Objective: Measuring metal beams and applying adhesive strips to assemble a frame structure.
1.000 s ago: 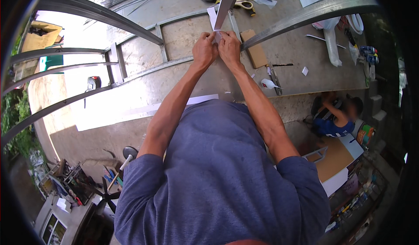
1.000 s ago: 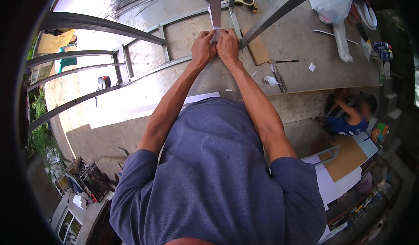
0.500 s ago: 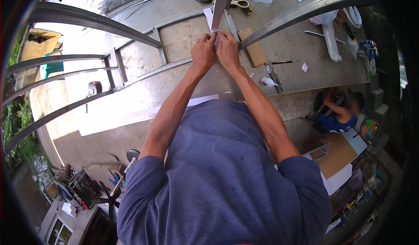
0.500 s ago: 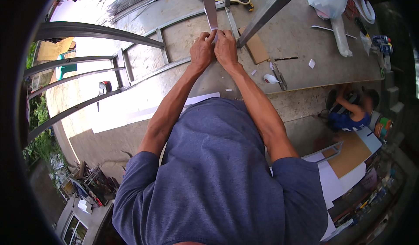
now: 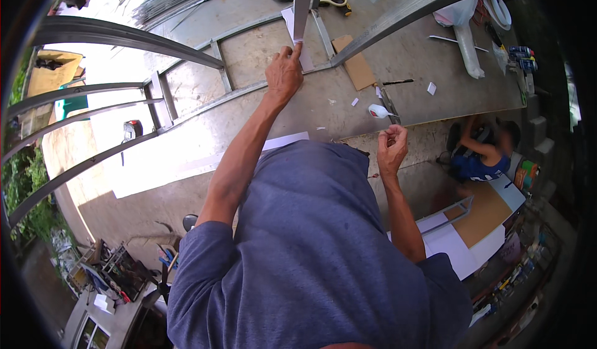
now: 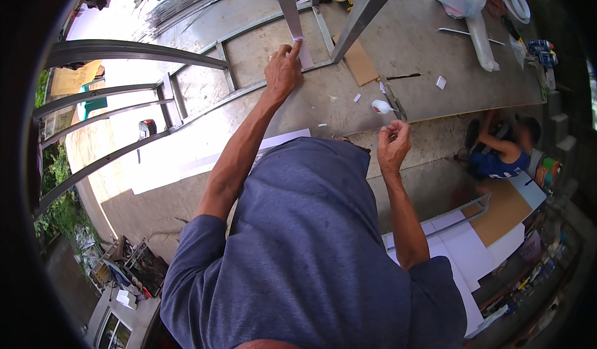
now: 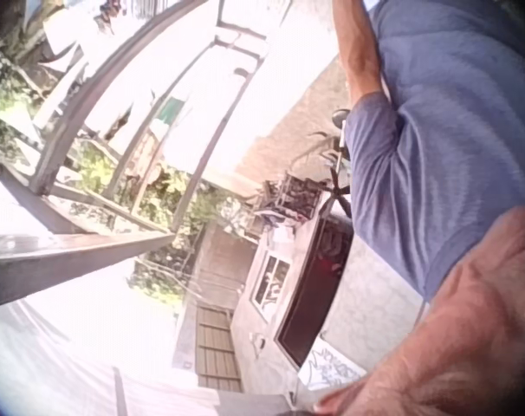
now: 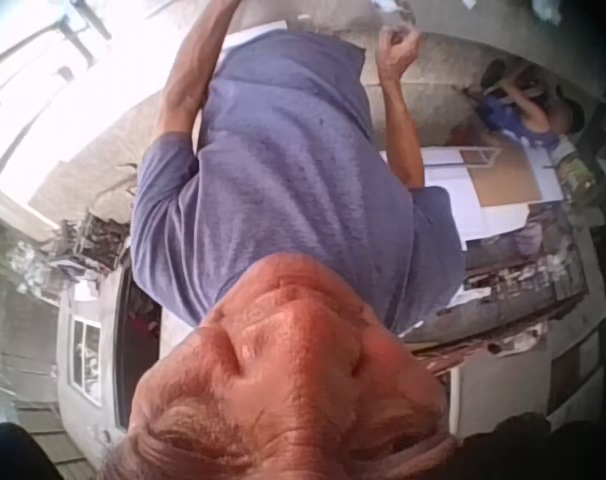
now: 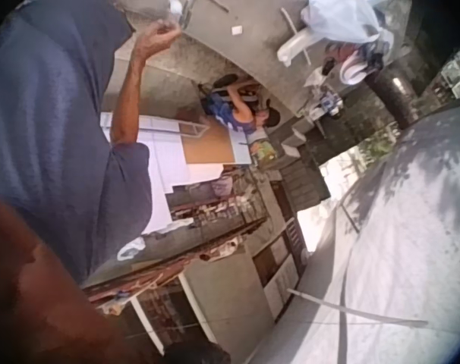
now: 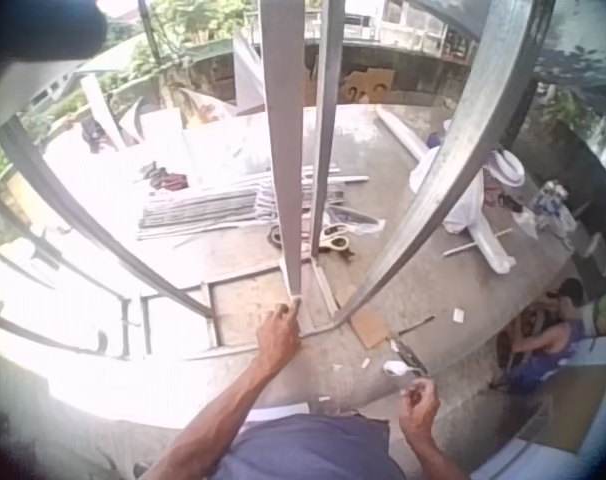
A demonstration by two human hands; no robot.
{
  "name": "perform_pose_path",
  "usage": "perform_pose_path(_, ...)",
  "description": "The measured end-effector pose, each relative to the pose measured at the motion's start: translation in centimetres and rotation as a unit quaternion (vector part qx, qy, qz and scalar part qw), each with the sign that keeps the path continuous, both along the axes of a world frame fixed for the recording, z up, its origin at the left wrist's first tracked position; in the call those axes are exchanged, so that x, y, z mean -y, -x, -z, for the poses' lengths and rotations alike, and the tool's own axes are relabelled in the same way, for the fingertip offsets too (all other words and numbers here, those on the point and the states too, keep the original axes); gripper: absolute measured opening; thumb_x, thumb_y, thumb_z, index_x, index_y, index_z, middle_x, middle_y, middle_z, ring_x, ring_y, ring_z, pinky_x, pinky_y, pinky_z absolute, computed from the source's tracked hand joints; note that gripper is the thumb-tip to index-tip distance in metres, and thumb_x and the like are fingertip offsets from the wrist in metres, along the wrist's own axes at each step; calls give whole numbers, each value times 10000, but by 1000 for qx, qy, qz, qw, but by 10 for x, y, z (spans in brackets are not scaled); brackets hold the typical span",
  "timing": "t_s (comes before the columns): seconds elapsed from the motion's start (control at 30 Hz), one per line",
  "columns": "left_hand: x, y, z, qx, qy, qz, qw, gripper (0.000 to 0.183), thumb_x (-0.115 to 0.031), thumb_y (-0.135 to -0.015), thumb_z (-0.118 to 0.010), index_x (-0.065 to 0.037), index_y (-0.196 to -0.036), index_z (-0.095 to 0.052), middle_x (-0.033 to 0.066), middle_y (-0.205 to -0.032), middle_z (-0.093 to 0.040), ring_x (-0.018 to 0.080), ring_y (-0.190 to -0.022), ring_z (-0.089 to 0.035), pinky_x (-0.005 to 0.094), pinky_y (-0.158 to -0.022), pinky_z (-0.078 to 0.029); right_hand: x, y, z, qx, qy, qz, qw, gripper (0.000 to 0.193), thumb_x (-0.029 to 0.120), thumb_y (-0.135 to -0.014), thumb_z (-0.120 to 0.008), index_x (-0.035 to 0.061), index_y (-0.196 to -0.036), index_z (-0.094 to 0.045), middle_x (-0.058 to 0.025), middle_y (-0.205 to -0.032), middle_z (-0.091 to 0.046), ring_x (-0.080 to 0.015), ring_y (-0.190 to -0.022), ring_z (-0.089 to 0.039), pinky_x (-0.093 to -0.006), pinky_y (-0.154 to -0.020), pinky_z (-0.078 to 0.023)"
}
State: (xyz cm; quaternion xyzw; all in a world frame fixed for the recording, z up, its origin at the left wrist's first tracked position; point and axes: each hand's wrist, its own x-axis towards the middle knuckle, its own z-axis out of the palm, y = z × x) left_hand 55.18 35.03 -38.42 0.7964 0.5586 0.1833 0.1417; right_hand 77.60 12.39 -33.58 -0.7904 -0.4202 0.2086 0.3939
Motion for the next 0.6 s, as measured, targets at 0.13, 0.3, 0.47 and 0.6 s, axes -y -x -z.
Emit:
perform_pose_path(0.13, 0, -2, -1, 8, -2, -1, 1000, 565, -61, -802, -591, -187, -1349, -527, 83, -1076, -593, 313, -915, -607, 437, -714, -530, 14, -22, 27, -76, 21, 72, 994, 461, 69, -798, -718, 1, -1201, -503, -98, -1039, -568, -159, -842, -578, -307, -690, -511)
perform_pose_path(0.3, 1, -5, 1, -10, 12, -9, 1000, 567, -60, -804, -575, -195, -1353, -523, 87, -1076, -593, 328, -912, -602, 448, -711, -523, -5, -23, 36, -92, -1, 12, 996, 650, 101, -766, -774, 33, -1340, -476, -100, -1113, -545, -172, -933, -569, -305, -717, -520)
perform_pose_path(0.47, 2, -11, -1, -31, 37, -8, 999, 579, -55, -804, -558, -198, -1362, -512, 94, -1083, -593, 340, -935, -596, 447, -719, -522, -18, -23, 34, -67, 58, 1, 996, 562, 133, -766, -783, 67, -1285, -577, -79, -1106, -549, -172, -922, -568, -308, -718, -519)
perform_pose_path(0.6, 3, -9, -9, -52, 66, -8, 996, 627, -51, -792, -568, -195, -1395, -479, 103, -1105, -594, 339, -979, -589, 449, -742, -526, -30, -20, 36, -79, 53, 9, 995, 481, 159, -784, -785, 56, -1226, -623, -74, -1058, -566, -167, -910, -564, -313, -719, -509)
